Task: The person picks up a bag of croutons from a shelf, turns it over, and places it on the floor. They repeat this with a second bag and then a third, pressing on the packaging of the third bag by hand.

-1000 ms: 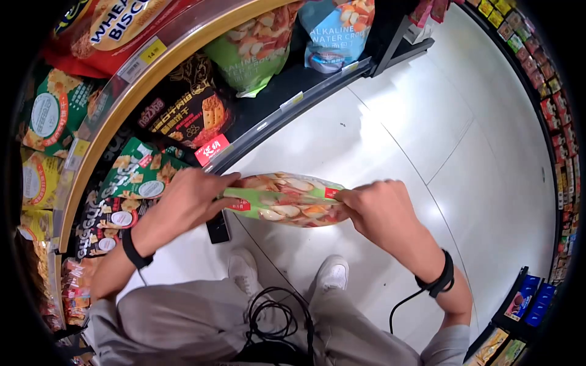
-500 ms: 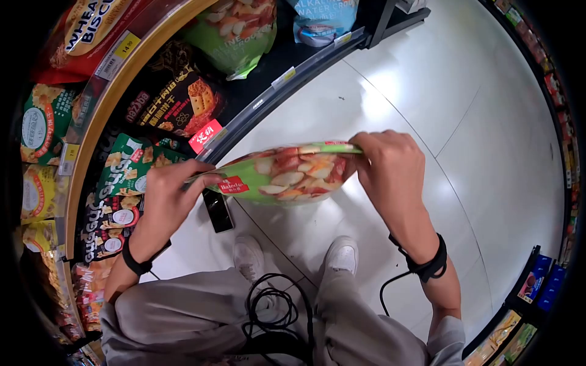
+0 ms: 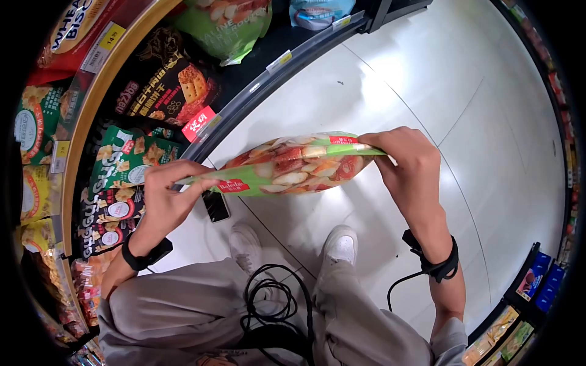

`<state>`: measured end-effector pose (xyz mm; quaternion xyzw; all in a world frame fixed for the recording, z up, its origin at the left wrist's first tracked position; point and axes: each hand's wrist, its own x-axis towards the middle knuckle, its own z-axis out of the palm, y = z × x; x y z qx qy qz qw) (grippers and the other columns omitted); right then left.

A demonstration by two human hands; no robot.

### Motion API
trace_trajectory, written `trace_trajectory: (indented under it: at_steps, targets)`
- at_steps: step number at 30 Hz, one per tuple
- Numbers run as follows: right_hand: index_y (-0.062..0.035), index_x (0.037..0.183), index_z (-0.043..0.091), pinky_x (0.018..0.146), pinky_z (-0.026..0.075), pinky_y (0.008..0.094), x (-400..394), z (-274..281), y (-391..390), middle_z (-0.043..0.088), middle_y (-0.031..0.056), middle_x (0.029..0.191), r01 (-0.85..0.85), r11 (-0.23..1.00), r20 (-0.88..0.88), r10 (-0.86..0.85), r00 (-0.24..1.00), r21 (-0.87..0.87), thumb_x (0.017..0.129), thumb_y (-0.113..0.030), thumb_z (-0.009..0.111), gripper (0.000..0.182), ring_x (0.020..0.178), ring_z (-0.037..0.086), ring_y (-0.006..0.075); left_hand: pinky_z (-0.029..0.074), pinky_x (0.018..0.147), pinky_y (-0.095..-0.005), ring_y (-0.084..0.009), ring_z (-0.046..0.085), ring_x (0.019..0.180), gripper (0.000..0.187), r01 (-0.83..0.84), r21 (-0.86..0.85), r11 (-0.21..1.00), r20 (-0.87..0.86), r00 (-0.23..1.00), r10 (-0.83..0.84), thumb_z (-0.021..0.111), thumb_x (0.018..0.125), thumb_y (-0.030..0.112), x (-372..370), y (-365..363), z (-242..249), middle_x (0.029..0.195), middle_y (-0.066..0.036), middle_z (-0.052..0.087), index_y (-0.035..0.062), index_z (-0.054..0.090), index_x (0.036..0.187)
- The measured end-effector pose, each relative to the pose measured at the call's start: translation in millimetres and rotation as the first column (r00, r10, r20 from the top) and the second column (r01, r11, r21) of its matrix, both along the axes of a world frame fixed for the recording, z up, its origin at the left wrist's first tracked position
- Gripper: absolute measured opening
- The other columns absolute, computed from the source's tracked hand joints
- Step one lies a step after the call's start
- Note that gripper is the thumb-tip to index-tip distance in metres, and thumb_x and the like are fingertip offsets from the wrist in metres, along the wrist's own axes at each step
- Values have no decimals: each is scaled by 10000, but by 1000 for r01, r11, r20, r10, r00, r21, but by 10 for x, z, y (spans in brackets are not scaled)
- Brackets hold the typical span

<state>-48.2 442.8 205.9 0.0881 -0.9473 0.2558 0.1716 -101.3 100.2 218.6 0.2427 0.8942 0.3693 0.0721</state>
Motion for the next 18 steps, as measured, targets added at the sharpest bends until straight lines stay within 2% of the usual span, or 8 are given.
trace_trajectory:
  at_steps: [5,9,12,14,15,18]
  targets:
    - [-46,893,726,569,498,297,-114,-5,14,679,69,744,-38,994,15,40,999,-100,672,123,678,282,648,617,207,463,621,-252,-129,639,655,68,-103,45,994,60,993,100,736,785,52,-113,66,-21,710,-81,695,-10,717,803]
    - [-23,878,717,570,512,301,-173,-18,16,676,85,738,-74,988,3,75,997,-133,680,140,645,267,662,635,205,459,618,-251,-120,641,663,70,-109,12,994,90,990,108,730,793,50,-145,63,-10,701,-79,694,-11,700,776]
    - [-5,860,704,585,525,303,-206,-22,28,674,101,734,-99,988,-9,98,995,-121,682,141,631,241,681,649,212,468,620,-283,-174,651,664,84,-52,-22,998,78,995,54,728,785,47,-188,85,19,714,-104,685,-22,680,781]
    - [1,852,698,593,528,301,-217,-24,7,670,105,729,-81,985,11,84,996,-151,687,137,631,223,680,651,217,480,638,-331,-267,647,688,132,77,-147,986,-172,980,-102,745,761,58,-251,148,106,754,-143,667,-35,666,813]
    - [8,843,692,600,531,300,-237,-22,-9,666,110,725,-72,982,16,76,997,-176,692,133,632,205,680,653,221,485,661,-366,-342,623,728,181,144,-249,958,-180,965,-192,756,742,75,-292,166,180,795,-168,650,-39,664,849]
    - [10,844,691,612,540,305,-271,-7,-48,661,113,717,-95,985,24,99,995,-141,710,110,651,172,675,655,223,482,658,-369,-334,621,725,190,196,-194,961,-147,963,-226,760,738,80,-301,326,256,793,-162,651,-39,668,854]
